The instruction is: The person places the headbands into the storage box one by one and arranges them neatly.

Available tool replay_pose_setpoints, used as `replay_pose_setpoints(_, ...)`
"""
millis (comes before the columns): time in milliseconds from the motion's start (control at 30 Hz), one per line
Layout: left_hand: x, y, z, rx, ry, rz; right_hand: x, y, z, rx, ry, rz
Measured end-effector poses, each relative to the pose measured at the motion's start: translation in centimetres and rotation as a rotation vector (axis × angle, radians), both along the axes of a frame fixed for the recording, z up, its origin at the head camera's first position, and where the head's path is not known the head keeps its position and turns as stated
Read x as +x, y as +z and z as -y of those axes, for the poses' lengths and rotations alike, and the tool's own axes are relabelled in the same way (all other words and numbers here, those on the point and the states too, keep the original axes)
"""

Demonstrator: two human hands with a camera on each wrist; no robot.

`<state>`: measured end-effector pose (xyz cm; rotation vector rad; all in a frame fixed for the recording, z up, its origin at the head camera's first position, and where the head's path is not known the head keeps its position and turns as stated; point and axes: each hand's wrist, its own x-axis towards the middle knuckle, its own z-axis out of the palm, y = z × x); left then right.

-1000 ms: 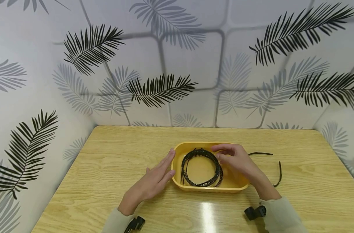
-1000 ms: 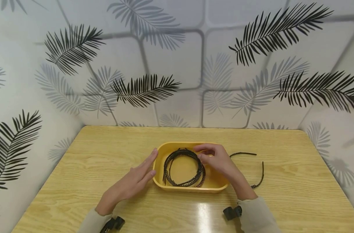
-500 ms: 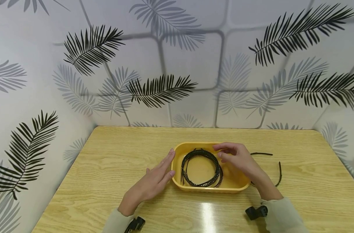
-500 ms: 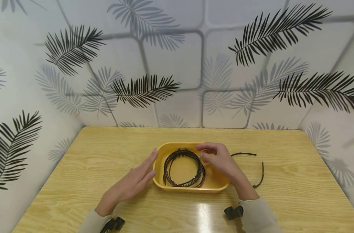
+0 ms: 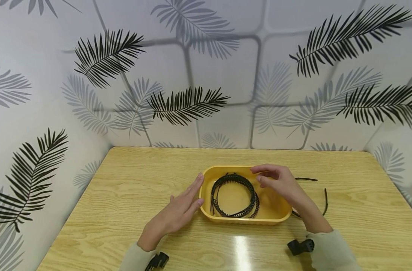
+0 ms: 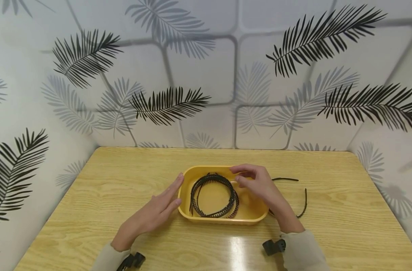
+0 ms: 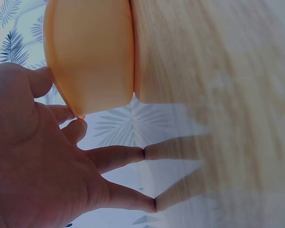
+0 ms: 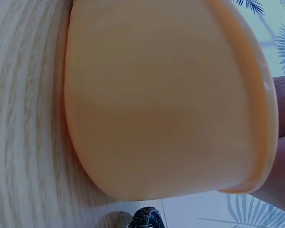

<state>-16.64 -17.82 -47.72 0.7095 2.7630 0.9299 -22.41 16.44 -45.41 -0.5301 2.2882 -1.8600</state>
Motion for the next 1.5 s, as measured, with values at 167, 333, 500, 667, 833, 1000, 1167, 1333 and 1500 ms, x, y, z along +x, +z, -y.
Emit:
replay_pose_setpoints(167,0.1,0.0,0.1,0.003,0.001,0.006,0.1,0.2,-0.3,0.004,-0.002,-0.018)
replay_pose_setpoints(333,0.0,0.0,0.1,0.005,0.002,0.002,0.5,0.5,-1.0,0.033,-0.027,-0.032)
replay_pose_setpoints(500,0.1,0.0,0.0,0.01,0.002,-0.009,0.8,0.8,-2.1,0.029,-0.048,-0.052)
replay_pose_setpoints(667,0.1,0.0,-0.3,0.015,-0.013,-0.002,1.4,0.8,-3.2,0.019,-0.101,-0.064)
replay_pose_setpoints(833,0.0,0.0,-0.1,0.003,-0.002,0.001,2.1,0.5,-4.0,0.002,-0.178,-0.083)
replay_pose_setpoints(1000,-0.1,0.1,0.1,-0.003,0.003,-0.004,2.7,0.4,-5.0,-0.018,-0.221,-0.122)
replay_pose_setpoints(1167,-0.2,0.0,0.2,0.0,-0.001,-0.012,3.3,0.4,-6.0,-0.007,-0.219,-0.142)
replay_pose_setpoints(1333,-0.2,0.1,0.1,0.009,-0.008,-0.013,4.0,0.4,-6.7,0.013,-0.229,-0.166)
replay_pose_setpoints(1500,-0.2,0.0,0.2,0.013,-0.012,-0.021,4.7,-0.1,-7.3,0.024,-0.273,-0.196)
